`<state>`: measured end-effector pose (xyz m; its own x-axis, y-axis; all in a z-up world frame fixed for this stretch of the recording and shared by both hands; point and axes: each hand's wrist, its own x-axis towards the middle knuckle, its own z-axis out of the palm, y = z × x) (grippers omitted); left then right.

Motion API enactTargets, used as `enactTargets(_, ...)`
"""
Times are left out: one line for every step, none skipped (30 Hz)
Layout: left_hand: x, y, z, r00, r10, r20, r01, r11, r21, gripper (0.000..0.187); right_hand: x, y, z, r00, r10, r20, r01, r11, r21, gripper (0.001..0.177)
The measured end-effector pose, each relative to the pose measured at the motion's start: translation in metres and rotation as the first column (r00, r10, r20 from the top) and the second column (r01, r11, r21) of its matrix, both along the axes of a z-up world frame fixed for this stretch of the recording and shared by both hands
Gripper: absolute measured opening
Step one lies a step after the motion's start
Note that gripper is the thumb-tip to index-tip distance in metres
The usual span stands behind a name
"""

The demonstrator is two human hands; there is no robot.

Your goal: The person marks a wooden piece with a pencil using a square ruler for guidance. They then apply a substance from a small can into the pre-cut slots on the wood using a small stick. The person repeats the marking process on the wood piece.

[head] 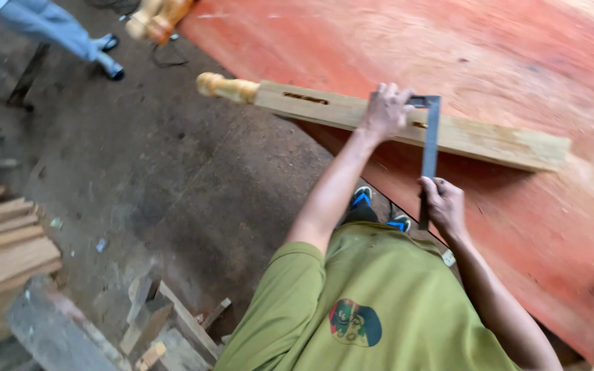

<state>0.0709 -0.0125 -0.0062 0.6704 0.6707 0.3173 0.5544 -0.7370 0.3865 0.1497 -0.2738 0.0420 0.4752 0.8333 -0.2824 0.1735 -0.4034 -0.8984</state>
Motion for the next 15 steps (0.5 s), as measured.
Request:
enactTargets(-0.003,0.001,0.002,0.999,0.039,-0.007,-0.039,0.999,0.009,0.021,0.003,-0.001,-0.006,0.999,0.039,-0.007,-0.039,0.999,0.009,0.040)
enactTargets(-0.007,0.002,0.003,0.997,-0.009,-0.071,0.012,0.999,0.038,0.019,0.007,-0.002,-0.012,1.000,0.017,0.025,-0.019,0.998,0.060,0.027)
enactTargets(-0.012,0.003,0.004,0.989,-0.055,-0.140,0.063,0.996,0.058,0.022,0.009,-0.002,-0.017,0.999,-0.005,0.051,0.000,0.994,0.109,0.017)
enactTargets(-0.015,0.002,-0.001,0.989,-0.015,-0.150,0.024,0.998,0.063,0.022,0.006,0.003,-0.007,0.999,0.034,0.041,-0.039,0.993,0.115,0.017)
enactTargets(-0.010,0.001,-0.007,0.994,0.035,-0.107,-0.036,0.999,-0.010,0.021,0.006,0.006,0.002,0.998,0.043,0.054,-0.045,0.998,0.032,0.019)
enactTargets(-0.004,0.002,-0.014,0.994,0.088,-0.066,-0.094,0.992,-0.084,0.023,0.008,0.010,0.010,0.996,0.054,0.068,-0.051,0.997,-0.052,0.023)
enactTargets(-0.006,0.006,-0.018,0.992,0.106,-0.068,-0.111,0.991,-0.079,0.023,0.008,0.014,0.008,0.995,0.071,0.066,-0.068,0.997,-0.047,0.023)
enactTargets(-0.007,0.009,-0.023,0.994,0.098,-0.047,-0.101,0.992,-0.074,0.025,0.009,0.018,0.006,0.997,0.067,0.024,-0.065,0.997,-0.048,0.023)
enactTargets(-0.006,0.011,-0.028,0.996,0.080,-0.026,-0.082,0.994,-0.072,0.027,0.010,0.019,0.004,0.998,0.053,-0.016,-0.054,0.997,-0.052,0.022)
enactTargets(-0.008,0.013,-0.030,0.996,0.089,-0.028,-0.090,0.994,-0.069,0.027,0.010,0.023,0.002,0.998,0.061,-0.018,-0.062,0.997,-0.050,0.022)
enactTargets(-0.008,0.016,-0.032,0.994,0.099,-0.038,-0.102,0.990,-0.093,0.027,0.010,0.025,0.000,0.999,0.047,0.003,-0.047,0.998,-0.051,0.024)
enactTargets(-0.007,0.018,-0.034,0.993,0.109,-0.048,-0.114,0.987,-0.117,0.027,0.011,0.028,-0.002,0.999,0.033,0.024,-0.032,0.998,-0.051,0.025)
enactTargets(-0.008,0.020,-0.033,0.993,0.107,-0.045,-0.111,0.987,-0.116,0.027,0.010,0.031,-0.002,0.999,0.031,0.026,-0.029,0.998,-0.050,0.025)
enactTargets(-0.009,0.023,-0.032,0.995,0.092,-0.035,-0.096,0.984,-0.149,0.026,0.009,0.034,-0.003,0.999,0.021,0.026,-0.020,0.998,-0.051,0.026)
enactTargets(-0.010,0.025,-0.031,0.997,0.076,-0.025,-0.079,0.980,-0.183,0.025,0.008,0.037,-0.003,1.000,0.010,0.025,-0.008,0.999,-0.054,0.028)
